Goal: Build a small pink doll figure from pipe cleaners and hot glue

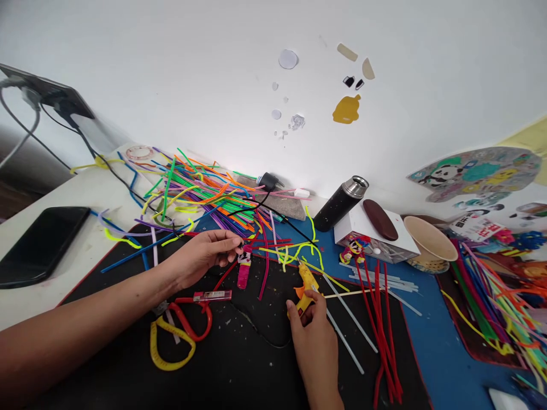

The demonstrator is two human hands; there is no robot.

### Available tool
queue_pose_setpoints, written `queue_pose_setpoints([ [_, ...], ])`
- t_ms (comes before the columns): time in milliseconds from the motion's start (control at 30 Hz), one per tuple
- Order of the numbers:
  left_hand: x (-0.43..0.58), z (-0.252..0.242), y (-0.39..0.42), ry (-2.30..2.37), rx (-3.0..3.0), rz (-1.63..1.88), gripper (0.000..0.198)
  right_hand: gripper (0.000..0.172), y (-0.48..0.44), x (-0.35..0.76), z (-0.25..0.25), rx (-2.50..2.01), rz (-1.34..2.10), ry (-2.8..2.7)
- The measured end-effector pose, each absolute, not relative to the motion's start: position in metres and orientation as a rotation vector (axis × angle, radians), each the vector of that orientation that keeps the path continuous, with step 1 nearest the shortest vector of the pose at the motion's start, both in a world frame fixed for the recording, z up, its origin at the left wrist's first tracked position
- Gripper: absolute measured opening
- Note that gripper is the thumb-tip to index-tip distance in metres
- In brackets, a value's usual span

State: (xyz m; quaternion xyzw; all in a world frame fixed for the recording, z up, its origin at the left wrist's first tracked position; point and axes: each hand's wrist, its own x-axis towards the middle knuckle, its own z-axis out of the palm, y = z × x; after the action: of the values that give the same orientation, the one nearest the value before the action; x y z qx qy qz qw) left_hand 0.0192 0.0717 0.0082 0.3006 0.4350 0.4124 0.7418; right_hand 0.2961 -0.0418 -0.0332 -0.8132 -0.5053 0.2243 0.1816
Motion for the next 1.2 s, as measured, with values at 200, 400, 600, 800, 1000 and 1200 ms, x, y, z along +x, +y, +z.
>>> queue_pose_setpoints([
  [200,0.018,0.007,0.071,0.965,0.655,0.918,0.034,0.054,-0.042,0.298,-0.038,-2.309,0.623,-1.428],
  [400,0.019,0.008,0.071,0.963,0.657,0.925,0.035,0.058,-0.042,0.297,-0.033,-2.301,0.645,-1.469],
  [600,0.019,0.004,0.071,0.960,0.668,0.922,0.036,0.056,-0.033,0.296,-0.029,-2.271,0.679,-1.519],
  [800,0.021,0.002,0.070,0.956,0.640,0.896,0.040,0.048,-0.034,0.294,-0.030,-2.236,0.584,-1.478],
  [1000,0.021,0.002,0.068,0.942,0.618,0.876,0.041,0.046,-0.038,0.290,-0.028,-2.228,0.542,-1.452],
  [1200,0.023,0.001,0.067,0.940,0.608,0.863,0.038,0.045,-0.042,0.293,-0.032,-2.197,0.530,-1.455],
])
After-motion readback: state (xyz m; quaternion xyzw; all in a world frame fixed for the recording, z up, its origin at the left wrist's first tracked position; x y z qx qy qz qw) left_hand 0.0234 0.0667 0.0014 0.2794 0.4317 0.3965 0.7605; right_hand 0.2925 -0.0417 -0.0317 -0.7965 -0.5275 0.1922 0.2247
